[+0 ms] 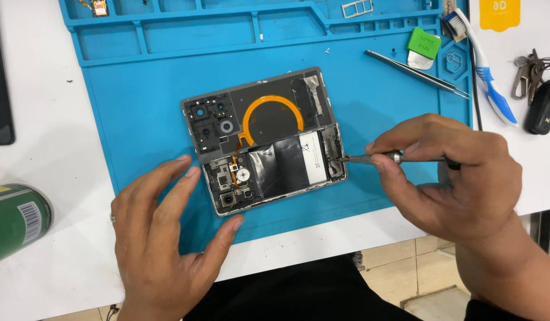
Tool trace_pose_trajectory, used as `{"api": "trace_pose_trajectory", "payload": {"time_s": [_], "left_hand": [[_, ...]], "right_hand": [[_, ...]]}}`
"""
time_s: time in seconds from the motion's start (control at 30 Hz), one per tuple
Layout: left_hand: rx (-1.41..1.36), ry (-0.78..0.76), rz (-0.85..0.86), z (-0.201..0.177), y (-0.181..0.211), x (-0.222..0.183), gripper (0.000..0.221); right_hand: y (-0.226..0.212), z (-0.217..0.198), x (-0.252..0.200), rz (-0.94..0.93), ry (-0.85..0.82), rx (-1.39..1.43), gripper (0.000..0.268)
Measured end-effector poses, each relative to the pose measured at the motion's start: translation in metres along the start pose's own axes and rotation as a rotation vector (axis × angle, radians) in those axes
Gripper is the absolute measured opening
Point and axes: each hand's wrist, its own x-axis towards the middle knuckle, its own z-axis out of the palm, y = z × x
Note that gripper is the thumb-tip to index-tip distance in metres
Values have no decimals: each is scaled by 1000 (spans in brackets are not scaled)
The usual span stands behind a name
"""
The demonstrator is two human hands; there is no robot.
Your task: The person disassembles a smartphone on a blue work mat, using tweezers and a screwdriver to remove the back cover and internal components. They then reassemble the phone by placing the back cover back on and securing it with screws.
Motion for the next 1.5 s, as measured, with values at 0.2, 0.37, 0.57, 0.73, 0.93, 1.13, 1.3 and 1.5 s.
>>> {"api": "trace_pose_trajectory", "payload": {"time_s": [0.2,0.37,0.57,0.73,0.93,1.13,1.3,1.5], "left_hand": [[3,2,-5,0,0,0,55],[4,10,0,0,1,0,53],[-4,14,3,-1,1,1,52],[4,-2,-1,-1,0,1,52],[-1,16,11,-1,0,4,49],[-4,6,11,-1,0,4,49],[-11,4,7,-1,0,4,48],[-29,11,9,-2,1,4,46]], "right_hand": [[-6,-1,-2,36,-90,-331,38],[-12,-4,11,-214,-134,-342,39],[-11,-4,7,-238,-109,-373,41],[-14,-4,11,-145,-229,-305,31],[-11,-4,6,-225,-100,-475,45],[-9,1,2,-88,-103,-482,50],[-14,1,14,-147,-156,-273,26],[-6,3,1,-90,-63,-438,44]]}}
